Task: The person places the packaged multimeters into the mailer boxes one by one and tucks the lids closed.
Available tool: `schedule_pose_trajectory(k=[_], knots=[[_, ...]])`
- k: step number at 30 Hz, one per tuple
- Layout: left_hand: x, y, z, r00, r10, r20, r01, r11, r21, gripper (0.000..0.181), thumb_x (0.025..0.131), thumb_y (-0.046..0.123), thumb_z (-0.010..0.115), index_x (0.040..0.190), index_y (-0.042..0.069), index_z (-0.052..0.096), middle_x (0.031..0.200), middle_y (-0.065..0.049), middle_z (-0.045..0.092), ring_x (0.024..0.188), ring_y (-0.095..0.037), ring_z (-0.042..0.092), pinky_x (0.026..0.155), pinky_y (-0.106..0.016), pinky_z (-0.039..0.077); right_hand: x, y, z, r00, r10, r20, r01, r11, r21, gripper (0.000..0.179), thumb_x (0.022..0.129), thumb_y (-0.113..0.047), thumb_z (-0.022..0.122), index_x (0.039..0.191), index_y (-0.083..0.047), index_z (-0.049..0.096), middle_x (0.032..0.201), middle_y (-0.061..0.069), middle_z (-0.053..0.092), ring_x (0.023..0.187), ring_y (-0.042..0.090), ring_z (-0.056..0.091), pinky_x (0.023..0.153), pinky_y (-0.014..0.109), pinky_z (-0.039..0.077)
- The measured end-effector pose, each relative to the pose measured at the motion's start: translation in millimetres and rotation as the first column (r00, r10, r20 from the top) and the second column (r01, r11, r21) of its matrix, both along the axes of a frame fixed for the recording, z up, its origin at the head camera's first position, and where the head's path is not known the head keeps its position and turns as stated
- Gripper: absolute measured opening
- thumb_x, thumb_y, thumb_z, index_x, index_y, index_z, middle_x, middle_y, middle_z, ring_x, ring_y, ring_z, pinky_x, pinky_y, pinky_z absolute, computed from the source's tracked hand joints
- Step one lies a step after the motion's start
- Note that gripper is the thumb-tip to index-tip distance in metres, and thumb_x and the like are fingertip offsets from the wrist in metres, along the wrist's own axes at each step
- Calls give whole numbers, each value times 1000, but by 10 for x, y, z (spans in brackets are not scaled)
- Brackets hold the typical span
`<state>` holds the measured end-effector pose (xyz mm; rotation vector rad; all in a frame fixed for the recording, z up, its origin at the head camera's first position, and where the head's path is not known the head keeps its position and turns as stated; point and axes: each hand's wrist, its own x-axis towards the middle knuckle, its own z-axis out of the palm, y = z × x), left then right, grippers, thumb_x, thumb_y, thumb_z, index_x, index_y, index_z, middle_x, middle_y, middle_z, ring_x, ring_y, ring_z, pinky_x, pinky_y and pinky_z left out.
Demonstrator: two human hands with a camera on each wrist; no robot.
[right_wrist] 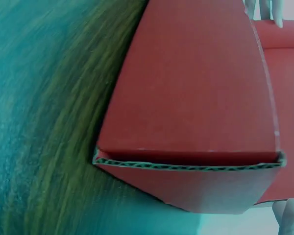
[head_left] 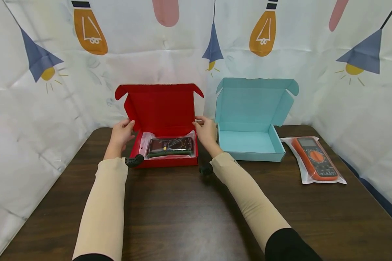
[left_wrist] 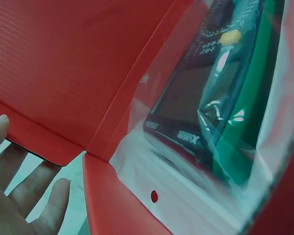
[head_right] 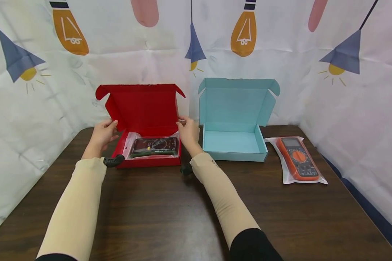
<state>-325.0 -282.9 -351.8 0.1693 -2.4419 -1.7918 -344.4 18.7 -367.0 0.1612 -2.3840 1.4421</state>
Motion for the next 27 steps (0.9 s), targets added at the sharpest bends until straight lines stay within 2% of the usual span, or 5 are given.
schedule_pose_trajectory(k=[3,10,18,23,27], knots=[[14,0,0,1000,-16,3,16,1000,-4,55,111,33,42,158,4,38,139,-22,47,109,-19,47,111,-52,40,3,14,-3,1000,-3,-8,3,1000,6,28,100,-15,68,126,-5,72,108,14,76,79,23,71,67,31,59],[72,-30,16,999,-52,6,53,998,-33,59,112,33,40,159,0,31,157,-27,38,140,-42,41,113,-53,37,-1,99,-11,996,85,11,-84,996,-27,28,101,-12,67,126,-1,71,108,17,75,72,24,69,69,32,60],[100,-78,27,996,-84,17,84,995,-53,65,111,38,40,161,1,23,160,-27,32,144,-44,37,114,-54,35,-31,134,-13,993,121,20,-120,992,-27,28,100,-14,68,125,0,71,110,17,75,81,28,72,73,33,61],[133,-86,139,997,-68,18,68,998,13,72,108,47,41,163,6,20,165,-20,26,143,-43,38,116,-53,34,-52,166,70,987,157,33,-156,987,-21,36,103,-20,64,132,1,67,125,18,70,104,30,71,84,37,60],[147,-39,300,999,-38,-29,40,995,89,74,107,50,40,162,3,26,166,-17,26,141,-41,40,117,-54,32,-45,165,197,986,164,-16,-164,985,-55,41,103,-28,63,132,1,67,120,18,71,102,30,70,81,34,58]])
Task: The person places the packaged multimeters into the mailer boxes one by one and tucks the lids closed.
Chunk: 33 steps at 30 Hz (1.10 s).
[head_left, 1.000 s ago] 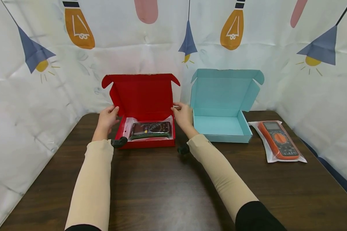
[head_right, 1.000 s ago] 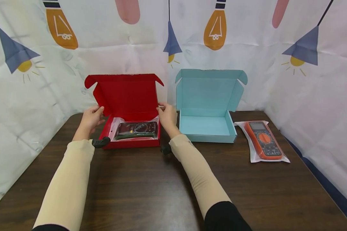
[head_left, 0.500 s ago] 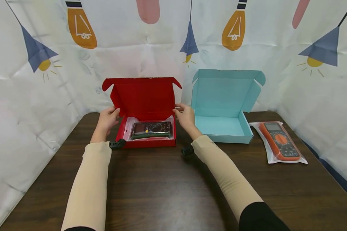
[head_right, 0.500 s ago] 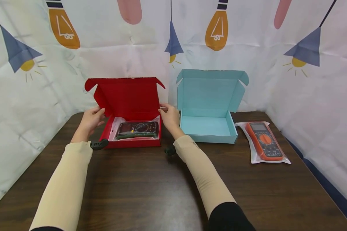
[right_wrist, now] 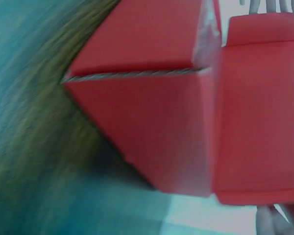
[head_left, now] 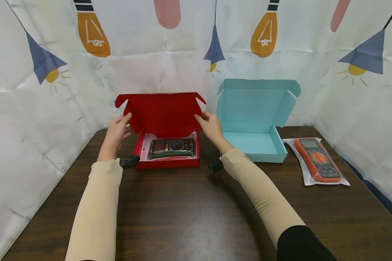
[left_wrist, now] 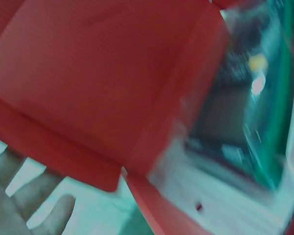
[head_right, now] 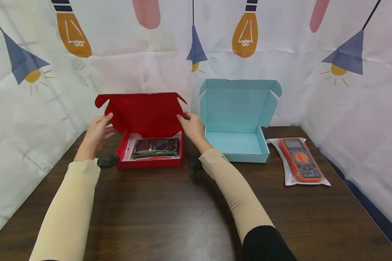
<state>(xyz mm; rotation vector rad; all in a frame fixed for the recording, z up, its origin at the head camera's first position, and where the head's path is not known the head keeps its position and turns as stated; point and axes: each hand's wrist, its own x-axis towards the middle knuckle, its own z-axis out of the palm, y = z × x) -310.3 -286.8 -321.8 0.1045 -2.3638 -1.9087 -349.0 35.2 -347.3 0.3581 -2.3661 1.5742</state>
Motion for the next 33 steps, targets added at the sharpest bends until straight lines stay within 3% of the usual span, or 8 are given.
schedule_pose_trajectory(k=[5,8,13,18,22,28,33], knots=[[12,127,147,998,51,-44,-46,994,99,70,105,47,44,159,2,35,158,-18,37,139,-30,42,117,-52,32,46,-57,104,999,25,-37,-27,999,-42,41,103,-31,65,130,-1,70,108,17,74,80,28,62,63,29,47],[13,194,166,997,45,-67,-35,989,143,70,105,42,46,161,3,29,162,-16,34,145,-28,36,119,-51,29,49,-79,99,998,58,-31,-60,995,-76,41,103,-28,65,132,0,68,117,17,73,91,24,66,73,26,53],[17,235,124,993,23,-118,5,973,233,70,106,34,47,164,6,20,167,-15,24,150,-33,29,121,-49,24,48,-80,93,994,103,30,-96,977,-189,50,103,-28,65,144,-1,58,139,14,63,121,26,62,99,36,53],[17,221,84,986,10,-165,41,951,306,67,109,33,44,164,8,18,167,-15,24,150,-36,30,122,-47,23,70,-94,150,980,176,97,-137,938,-319,55,104,-34,61,151,-5,51,149,14,54,128,30,57,102,50,50],[9,221,45,981,1,-196,70,931,357,62,110,30,40,165,10,19,166,-15,26,149,-32,32,122,-41,23,64,-93,173,965,232,120,-164,895,-414,52,107,-31,55,152,-5,50,152,15,51,135,31,53,106,52,47],[10,195,-19,975,-40,-217,128,904,408,60,110,25,36,165,13,18,163,-11,32,147,-27,33,121,-36,24,57,-62,152,948,291,128,-202,862,-466,49,109,-23,53,152,-1,47,152,18,50,141,31,47,110,51,43],[16,174,-62,967,-88,-240,181,900,397,61,109,25,36,166,15,16,166,-8,29,149,-27,30,122,-38,23,82,-77,127,941,315,127,-211,836,-507,49,109,-22,53,153,-2,45,154,17,48,143,30,44,113,52,39]])
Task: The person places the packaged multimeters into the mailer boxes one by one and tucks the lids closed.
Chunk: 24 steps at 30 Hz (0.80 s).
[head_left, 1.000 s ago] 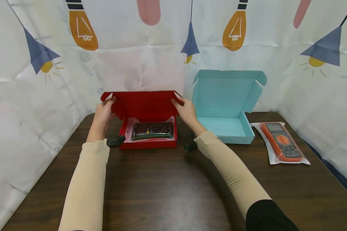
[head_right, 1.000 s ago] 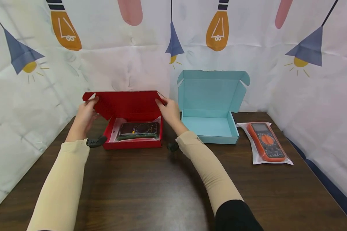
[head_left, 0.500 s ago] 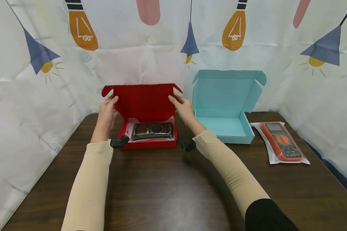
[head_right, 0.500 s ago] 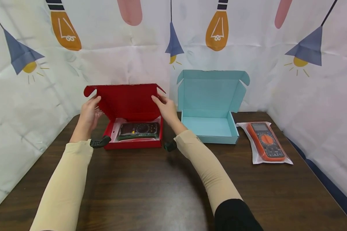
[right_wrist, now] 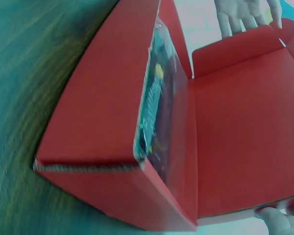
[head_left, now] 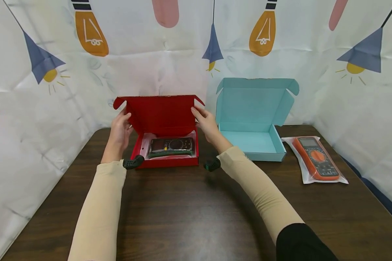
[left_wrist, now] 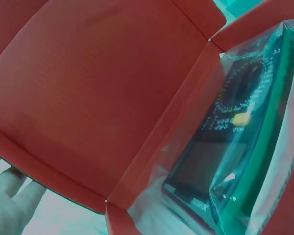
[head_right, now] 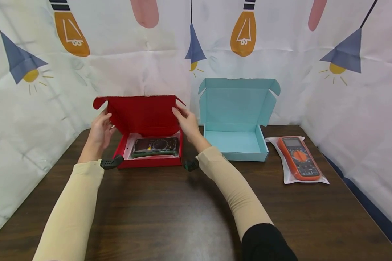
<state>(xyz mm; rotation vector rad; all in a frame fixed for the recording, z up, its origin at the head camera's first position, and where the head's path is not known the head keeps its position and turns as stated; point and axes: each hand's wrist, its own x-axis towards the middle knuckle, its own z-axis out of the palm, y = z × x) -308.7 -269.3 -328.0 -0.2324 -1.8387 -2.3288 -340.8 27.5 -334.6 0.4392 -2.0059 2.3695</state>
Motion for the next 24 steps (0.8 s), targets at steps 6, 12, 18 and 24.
schedule_pose_trajectory(k=[6,12,18,24], knots=[[28,-23,-71,1000,-24,-17,25,998,50,61,108,30,35,165,15,18,163,-8,33,146,-25,32,120,-36,25,0,-26,-42,1000,-23,7,23,1000,-10,49,108,-23,55,153,-4,47,154,16,47,142,29,44,114,53,37],[30,-32,-165,997,-19,-79,29,991,132,50,108,26,36,156,13,35,141,-3,54,132,-21,44,112,-35,34,19,0,-81,1000,2,-16,-2,1000,-14,50,108,-21,55,153,-4,45,154,17,47,141,32,45,115,57,34],[39,-52,-226,992,-28,-124,52,978,201,32,110,25,34,137,17,51,126,1,62,124,-19,48,106,-32,37,26,46,-110,998,45,-37,-46,999,-17,50,108,-17,53,155,-2,43,154,18,46,141,32,44,115,56,34],[81,-86,-258,993,-36,-108,60,971,233,34,110,36,39,130,20,60,128,3,62,128,-19,48,110,-31,37,27,115,-132,996,86,-23,-85,996,27,52,108,-16,53,156,-3,39,156,18,43,143,32,42,116,55,31]])
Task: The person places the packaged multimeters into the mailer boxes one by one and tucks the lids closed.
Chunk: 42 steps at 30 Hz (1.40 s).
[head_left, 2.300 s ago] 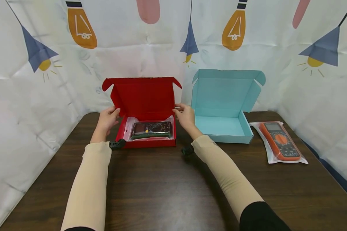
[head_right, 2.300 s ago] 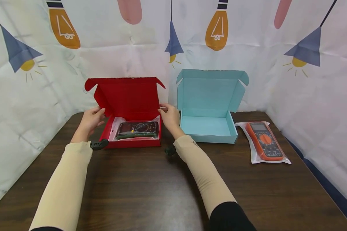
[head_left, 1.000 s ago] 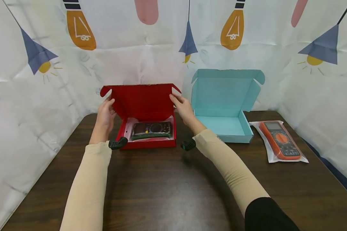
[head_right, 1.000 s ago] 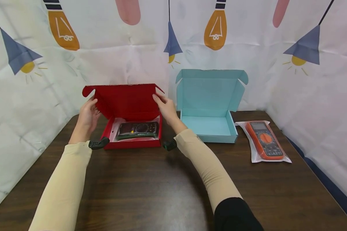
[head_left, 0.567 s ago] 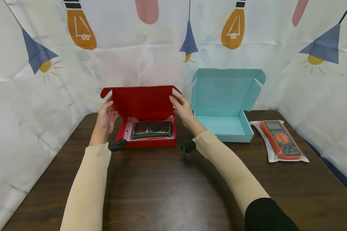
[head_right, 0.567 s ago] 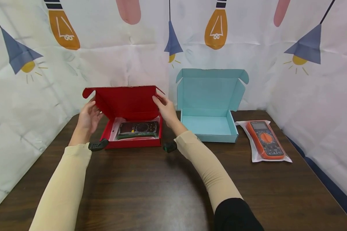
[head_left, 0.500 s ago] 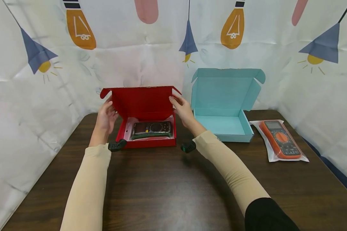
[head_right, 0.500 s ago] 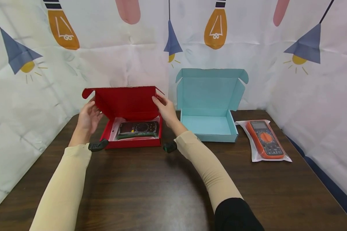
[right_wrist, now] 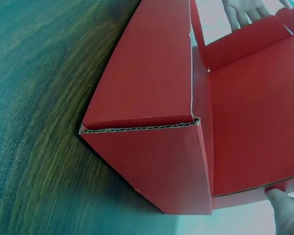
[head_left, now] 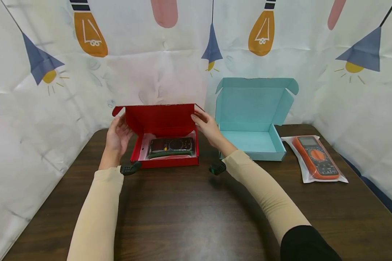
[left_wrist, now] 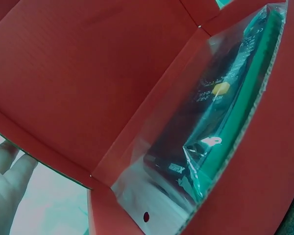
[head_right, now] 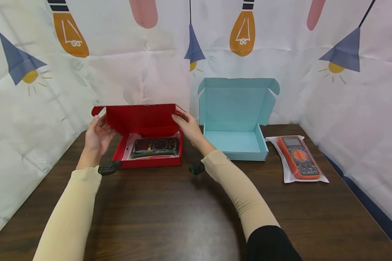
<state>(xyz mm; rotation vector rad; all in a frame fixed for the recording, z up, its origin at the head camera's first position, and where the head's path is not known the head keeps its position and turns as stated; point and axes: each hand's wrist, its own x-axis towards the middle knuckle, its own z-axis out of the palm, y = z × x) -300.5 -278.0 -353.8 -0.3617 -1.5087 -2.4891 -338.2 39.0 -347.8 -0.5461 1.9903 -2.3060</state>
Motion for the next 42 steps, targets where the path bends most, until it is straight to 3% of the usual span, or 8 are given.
schedule_pose_trajectory(k=[5,10,16,21,24,27,34,42], knots=[[17,-17,-11,1000,-10,4,10,999,33,43,107,45,44,138,19,61,132,1,64,131,-21,48,116,-34,34,25,24,9,1000,15,9,-15,1000,16,53,108,-17,54,157,-3,38,158,18,41,145,32,40,116,55,32],[53,-29,53,998,-46,53,36,985,168,63,105,55,43,155,17,38,129,-4,66,132,-25,48,120,-38,26,30,67,10,994,103,23,-102,994,-45,56,108,-13,49,160,-6,32,163,17,33,148,33,33,120,53,26],[98,-73,197,986,-82,143,45,969,241,62,104,55,43,152,17,37,115,-8,67,116,-26,56,108,-42,38,-1,190,27,941,339,12,-327,917,-229,66,109,-24,44,165,-8,13,170,16,13,154,34,16,123,55,11],[77,-165,340,976,-99,195,83,992,92,61,101,59,50,147,19,47,119,-4,69,117,-26,57,118,-54,26,-34,307,157,903,429,25,-414,885,-213,103,94,-66,61,165,-9,12,171,15,6,154,41,10,122,60,9],[50,-201,419,974,-91,206,106,993,-60,56,101,58,50,146,24,49,132,-1,62,125,-27,52,120,-64,10,-42,296,277,900,435,44,-427,896,-119,88,100,-53,58,164,-8,18,169,15,12,152,45,16,120,63,13],[30,-221,465,973,-101,208,138,976,-170,52,103,52,47,149,27,47,144,-3,51,130,-28,46,118,-67,8,-34,259,368,903,425,65,-424,905,-29,65,106,-29,46,163,-7,24,165,17,24,149,45,25,119,64,18],[28,-294,437,980,-91,175,141,945,-297,53,106,40,48,156,25,41,159,-9,36,126,-24,53,110,-44,42,-18,249,399,911,406,74,-410,911,43,60,105,-15,44,162,-6,27,160,18,34,147,40,33,118,60,26],[8,-356,286,992,-106,75,122,959,-256,35,106,20,53,141,19,58,140,-4,52,114,-19,61,87,-30,58,-28,290,317,932,359,51,-361,931,48,61,102,-12,50,160,-5,31,158,17,36,143,40,37,115,60,32]])
